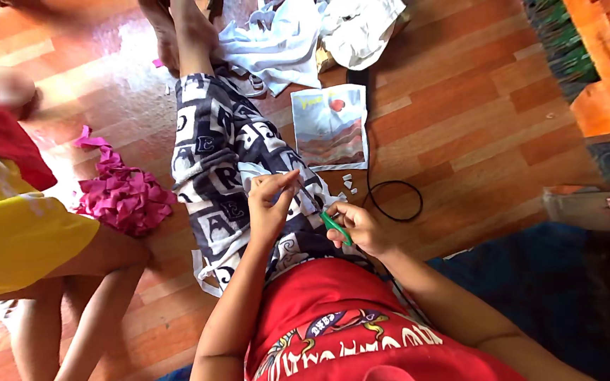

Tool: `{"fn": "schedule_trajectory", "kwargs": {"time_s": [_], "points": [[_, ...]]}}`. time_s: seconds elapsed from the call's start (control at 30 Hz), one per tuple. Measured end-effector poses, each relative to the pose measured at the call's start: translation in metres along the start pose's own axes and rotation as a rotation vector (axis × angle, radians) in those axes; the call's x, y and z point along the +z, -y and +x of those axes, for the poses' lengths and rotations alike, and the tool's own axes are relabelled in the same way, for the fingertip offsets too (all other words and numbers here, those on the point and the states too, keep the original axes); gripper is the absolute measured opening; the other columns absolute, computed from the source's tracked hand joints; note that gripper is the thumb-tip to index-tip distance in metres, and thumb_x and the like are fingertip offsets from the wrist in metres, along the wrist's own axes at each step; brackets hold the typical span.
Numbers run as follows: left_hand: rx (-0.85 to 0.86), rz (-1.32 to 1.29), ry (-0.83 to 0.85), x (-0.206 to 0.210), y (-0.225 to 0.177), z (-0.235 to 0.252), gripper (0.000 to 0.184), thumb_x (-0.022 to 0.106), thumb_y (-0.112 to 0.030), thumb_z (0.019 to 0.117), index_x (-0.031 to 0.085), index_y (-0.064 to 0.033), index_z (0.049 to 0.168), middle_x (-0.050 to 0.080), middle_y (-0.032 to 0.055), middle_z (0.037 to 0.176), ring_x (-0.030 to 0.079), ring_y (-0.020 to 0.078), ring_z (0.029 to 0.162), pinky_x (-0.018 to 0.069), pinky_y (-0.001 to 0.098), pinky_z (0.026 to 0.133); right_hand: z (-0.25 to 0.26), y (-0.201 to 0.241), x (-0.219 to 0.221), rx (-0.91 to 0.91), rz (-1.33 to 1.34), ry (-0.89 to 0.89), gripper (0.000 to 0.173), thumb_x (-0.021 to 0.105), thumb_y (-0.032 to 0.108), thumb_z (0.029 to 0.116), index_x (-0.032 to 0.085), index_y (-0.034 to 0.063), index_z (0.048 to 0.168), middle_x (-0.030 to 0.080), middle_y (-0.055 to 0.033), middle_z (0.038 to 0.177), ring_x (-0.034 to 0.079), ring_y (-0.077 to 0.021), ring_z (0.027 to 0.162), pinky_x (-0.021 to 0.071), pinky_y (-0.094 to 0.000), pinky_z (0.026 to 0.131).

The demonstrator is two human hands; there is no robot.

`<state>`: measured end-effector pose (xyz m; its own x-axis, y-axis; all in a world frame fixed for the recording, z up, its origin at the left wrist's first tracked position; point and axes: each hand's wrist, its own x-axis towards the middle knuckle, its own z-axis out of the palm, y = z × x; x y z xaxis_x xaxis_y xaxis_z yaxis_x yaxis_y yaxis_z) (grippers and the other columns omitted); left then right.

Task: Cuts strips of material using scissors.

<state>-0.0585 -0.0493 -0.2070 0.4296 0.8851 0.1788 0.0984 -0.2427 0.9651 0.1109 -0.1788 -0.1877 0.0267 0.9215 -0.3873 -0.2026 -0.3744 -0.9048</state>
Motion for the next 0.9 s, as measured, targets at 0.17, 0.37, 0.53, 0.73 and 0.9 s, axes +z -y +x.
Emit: {"fn": "schedule_trajectory", "kwargs": {"time_s": [0.17,0.37,0.53,0.73,0.9], "points": [[0.251,0.307,-0.071,-0.009,-0.013,0.002,0.023,0.064,-0.011,0.0915,0.081,-0.0134,0.108,0.075,-0.0016,0.096,0.056,0.0163,0.095,0.0326,0.0459,0.090,0.003,0.000,0.000,-0.105,-0.006,0.066,0.029,0.077,0.032,0.0831,0.061,0.0160,0.102,0.066,0.0156,0.072,0.062,0.0048,0.059,0.0523,-0.0130,0.057],[0.283,0.112,-0.019,-0.021,-0.025,0.004,0.024,0.062,-0.003,0.0941,0.076,-0.0033,0.114,0.075,0.0064,0.106,0.064,0.0146,0.106,0.0475,0.0345,0.099,0.009,0.000,-0.002,-0.192,0.030,0.157,0.036,0.080,0.039,0.0825,0.062,0.0178,0.105,0.067,0.0160,0.077,0.063,0.0045,0.065,0.0542,-0.0140,0.061],[0.191,-0.088,0.011,-0.019,-0.027,0.002,0.027,0.062,0.005,0.0930,0.071,0.0027,0.118,0.072,0.0072,0.111,0.068,0.0093,0.104,0.0562,0.0274,0.094,0.011,-0.003,-0.003,-0.207,0.041,0.201,0.035,0.080,0.040,0.0841,0.062,0.0179,0.105,0.066,0.0163,0.076,0.062,0.0050,0.065,0.0538,-0.0138,0.061],[0.097,-0.094,0.016,-0.019,-0.025,0.000,0.036,0.065,0.006,0.0879,0.070,0.0016,0.123,0.069,0.0081,0.113,0.065,0.0090,0.100,0.0553,0.0253,0.088,0.012,-0.005,-0.002,-0.184,0.045,0.214,0.035,0.079,0.040,0.0848,0.061,0.0176,0.105,0.065,0.0164,0.075,0.062,0.0050,0.065,0.0532,-0.0135,0.061],[-0.123,-0.223,0.070,-0.020,-0.033,-0.001,0.053,0.067,0.003,0.0873,0.059,-0.0026,0.140,0.064,0.0047,0.127,0.063,0.0020,0.082,0.0547,0.0188,0.074,0.012,-0.005,-0.003,-0.164,0.067,0.221,0.035,0.080,0.038,0.0842,0.061,0.0178,0.106,0.066,0.0158,0.075,0.062,0.0050,0.064,0.0532,-0.0136,0.060]]}}
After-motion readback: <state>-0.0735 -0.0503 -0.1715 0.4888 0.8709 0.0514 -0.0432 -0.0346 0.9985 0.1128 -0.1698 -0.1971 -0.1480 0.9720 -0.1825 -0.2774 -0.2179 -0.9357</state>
